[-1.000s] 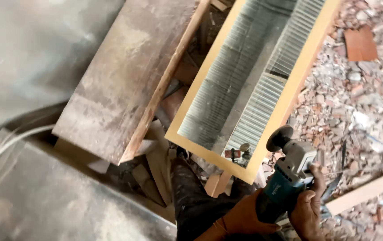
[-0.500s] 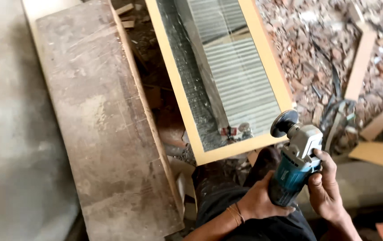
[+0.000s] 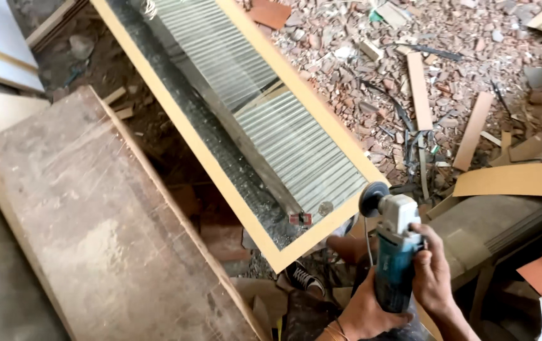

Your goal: The person uses a metal file to scrape the edges of a wooden frame and then sands it with a power sander. They rotate the frame to sand all sides before lifting it up.

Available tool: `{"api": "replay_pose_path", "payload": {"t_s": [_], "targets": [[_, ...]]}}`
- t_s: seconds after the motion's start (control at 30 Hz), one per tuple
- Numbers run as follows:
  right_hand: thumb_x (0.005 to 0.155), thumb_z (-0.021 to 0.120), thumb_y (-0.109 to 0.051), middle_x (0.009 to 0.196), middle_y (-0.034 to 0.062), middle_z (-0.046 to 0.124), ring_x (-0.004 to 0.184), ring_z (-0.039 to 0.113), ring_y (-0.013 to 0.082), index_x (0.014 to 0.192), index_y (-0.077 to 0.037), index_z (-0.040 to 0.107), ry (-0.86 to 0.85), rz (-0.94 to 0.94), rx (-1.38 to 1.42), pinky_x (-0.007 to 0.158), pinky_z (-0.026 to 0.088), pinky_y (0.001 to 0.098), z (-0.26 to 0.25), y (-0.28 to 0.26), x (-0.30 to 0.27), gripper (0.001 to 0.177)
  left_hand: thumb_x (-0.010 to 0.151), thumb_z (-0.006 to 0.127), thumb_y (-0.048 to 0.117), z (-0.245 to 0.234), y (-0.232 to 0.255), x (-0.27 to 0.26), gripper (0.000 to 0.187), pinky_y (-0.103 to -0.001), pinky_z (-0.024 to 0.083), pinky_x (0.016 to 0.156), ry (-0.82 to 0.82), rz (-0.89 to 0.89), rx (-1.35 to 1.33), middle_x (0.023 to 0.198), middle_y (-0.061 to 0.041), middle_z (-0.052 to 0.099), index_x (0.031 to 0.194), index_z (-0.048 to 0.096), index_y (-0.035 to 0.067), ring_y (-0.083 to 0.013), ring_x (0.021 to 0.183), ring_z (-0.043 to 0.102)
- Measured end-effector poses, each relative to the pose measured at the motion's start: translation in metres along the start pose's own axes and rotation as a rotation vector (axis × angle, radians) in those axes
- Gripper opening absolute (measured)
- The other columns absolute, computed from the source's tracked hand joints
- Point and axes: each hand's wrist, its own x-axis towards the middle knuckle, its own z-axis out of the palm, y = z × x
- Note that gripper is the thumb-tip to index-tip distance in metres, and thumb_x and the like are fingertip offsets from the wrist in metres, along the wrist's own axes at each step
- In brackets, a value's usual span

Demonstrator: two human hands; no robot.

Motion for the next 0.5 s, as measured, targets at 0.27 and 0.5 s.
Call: {"api": "replay_pose_path", "payload": {"t_s": [0.27, 0.5], "targets": [[0.074, 0.079, -0.035, 0.133, 0.0171, 0.049, 0.117, 0.055, 0.0252, 0.146, -0.012, 0.034, -0.008, 0.014, -0.142, 0.096, 0.048, 0.0376, 0.035, -0.006, 0.02, 0.087, 0.081, 0.083, 0.024, -0.015, -0.043, 0.021, 0.092, -0.039, 0.052, 0.104, 0.063, -0.043, 0.149, 0.133, -0.017, 0.062, 0.154, 0.034, -0.001, -0.027, 0.123, 0.066], [0.068, 0.092, -0.019, 0.117, 0.0215, 0.065, 0.094, 0.073, 0.0314, 0.139, -0.014, 0.038, -0.102, -0.17, -0.268, 0.075, 0.062, 0.0412, 0.055, 0.053, 0.008, 0.089, 0.083, 0.083, 0.025, -0.12, -0.035, 0.005, 0.041, -0.034, 0.06, 0.089, 0.31, -0.241, 0.55, 0.107, -0.011, 0.078, 0.115, 0.069, 0.005, -0.0232, 0.102, 0.076]]}}
